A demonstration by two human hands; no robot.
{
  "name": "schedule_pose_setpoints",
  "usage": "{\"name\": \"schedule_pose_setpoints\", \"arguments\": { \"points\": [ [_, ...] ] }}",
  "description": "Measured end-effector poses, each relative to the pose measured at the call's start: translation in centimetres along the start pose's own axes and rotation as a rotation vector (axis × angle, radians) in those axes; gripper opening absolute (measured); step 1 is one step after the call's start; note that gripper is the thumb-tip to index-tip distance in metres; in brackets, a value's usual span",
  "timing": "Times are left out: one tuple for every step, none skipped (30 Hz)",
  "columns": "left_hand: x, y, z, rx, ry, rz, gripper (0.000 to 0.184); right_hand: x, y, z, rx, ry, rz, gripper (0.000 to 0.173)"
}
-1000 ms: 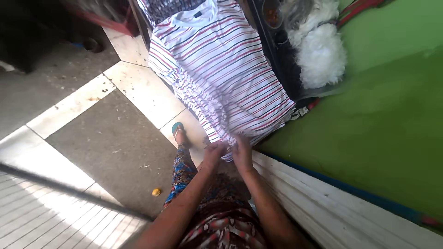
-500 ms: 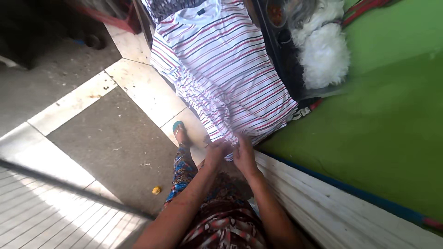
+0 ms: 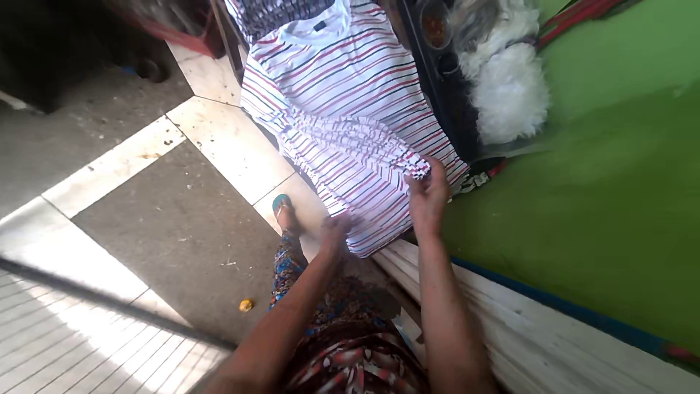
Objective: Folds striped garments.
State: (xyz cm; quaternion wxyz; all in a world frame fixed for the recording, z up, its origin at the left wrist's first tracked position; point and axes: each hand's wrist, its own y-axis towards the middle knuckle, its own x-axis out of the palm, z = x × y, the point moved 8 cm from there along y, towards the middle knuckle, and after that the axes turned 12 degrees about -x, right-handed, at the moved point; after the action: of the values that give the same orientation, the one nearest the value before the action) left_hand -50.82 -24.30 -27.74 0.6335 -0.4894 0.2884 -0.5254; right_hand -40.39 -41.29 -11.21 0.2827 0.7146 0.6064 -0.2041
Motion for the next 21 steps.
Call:
{"name": "schedule_pose_setpoints", "arguments": {
  "points": [
    [0.5,0.5,0.2,0.004,-0.026,0.008,0.040,0.6,-0.7,-0.1,0.015,0.005,-0.043,0.044],
    [1.0,0.9,0.6,0.022,-0.071,0.019,0.046,1.2,-1.3,-0.1,0.021,0.008,-0.077,0.044],
    [1.6,1.2,1.2,0.042,-0.118,0.035,0.050,1.6,-1.9,0.1,0.029,0.016,-0.096,0.045],
    [2.1,1.4,1.8,0.055,-0.160,0.039,0.051,1.9,-2.4,0.4,0.043,0.025,-0.107,0.045],
    [2.5,1.6,2.3,0.061,-0.185,0.035,0.046,2.1,-2.8,0.9,0.056,0.035,-0.108,0.044],
    [2.9,1.8,2.6,0.063,-0.194,0.035,0.036,2.2,-3.0,1.3,0.070,0.040,-0.105,0.044],
    [3.2,1.9,2.8,0.057,-0.193,0.029,0.032,2.1,-3.2,1.5,0.094,0.046,-0.101,0.044],
    [3.4,1.8,2.9,0.054,-0.193,0.013,0.031,2.1,-3.3,1.7,0.123,0.057,-0.105,0.044],
    [3.5,1.5,3.0,0.066,-0.195,-0.007,0.030,2.0,-3.3,1.9,0.145,0.072,-0.102,0.044],
    [3.6,1.2,3.0,0.100,-0.187,-0.024,0.027,1.9,-3.3,2.0,0.160,0.078,-0.102,0.045],
    [3.8,1.1,2.7,0.138,-0.158,-0.054,0.024,2.0,-3.3,2.0,0.165,0.080,-0.105,0.045],
    [4.1,0.9,2.3,0.163,-0.109,-0.108,0.026,2.1,-3.3,2.0,0.158,0.074,-0.119,0.046],
    [4.5,0.6,1.7,0.171,-0.041,-0.170,0.032,2.2,-3.2,2.0,0.151,0.071,-0.133,0.047],
    [4.8,0.3,0.9,0.171,0.022,-0.227,0.037,2.4,-3.2,1.9,0.140,0.062,-0.149,0.046],
    [4.9,-0.1,0.2,0.175,0.059,-0.264,0.035,2.5,-3.1,1.8,0.117,0.052,-0.161,0.045],
    [4.7,-0.4,-0.4,0.189,0.086,-0.277,0.028,2.3,-2.9,1.4,0.079,0.033,-0.166,0.044],
    [4.3,-0.5,-0.9,0.205,0.118,-0.272,0.018,1.9,-2.6,0.9,0.022,0.004,-0.153,0.042],
    [3.8,-0.6,-1.4,0.215,0.153,-0.266,0.016,1.3,-2.4,0.2,-0.053,-0.037,-0.130,0.041],
    [3.4,-0.8,-1.8,0.212,0.163,-0.260,0.018,0.6,-2.3,-0.6,-0.123,-0.080,-0.109,0.040],
    [3.0,-1.0,-2.1,0.204,0.151,-0.250,0.020,0.3,-2.6,-1.2,-0.183,-0.130,-0.103,0.039],
    [2.7,-1.2,-2.2,0.200,0.122,-0.242,0.019,0.5,-3.2,-1.4,-0.225,-0.174,-0.113,0.037]
  ]
}}
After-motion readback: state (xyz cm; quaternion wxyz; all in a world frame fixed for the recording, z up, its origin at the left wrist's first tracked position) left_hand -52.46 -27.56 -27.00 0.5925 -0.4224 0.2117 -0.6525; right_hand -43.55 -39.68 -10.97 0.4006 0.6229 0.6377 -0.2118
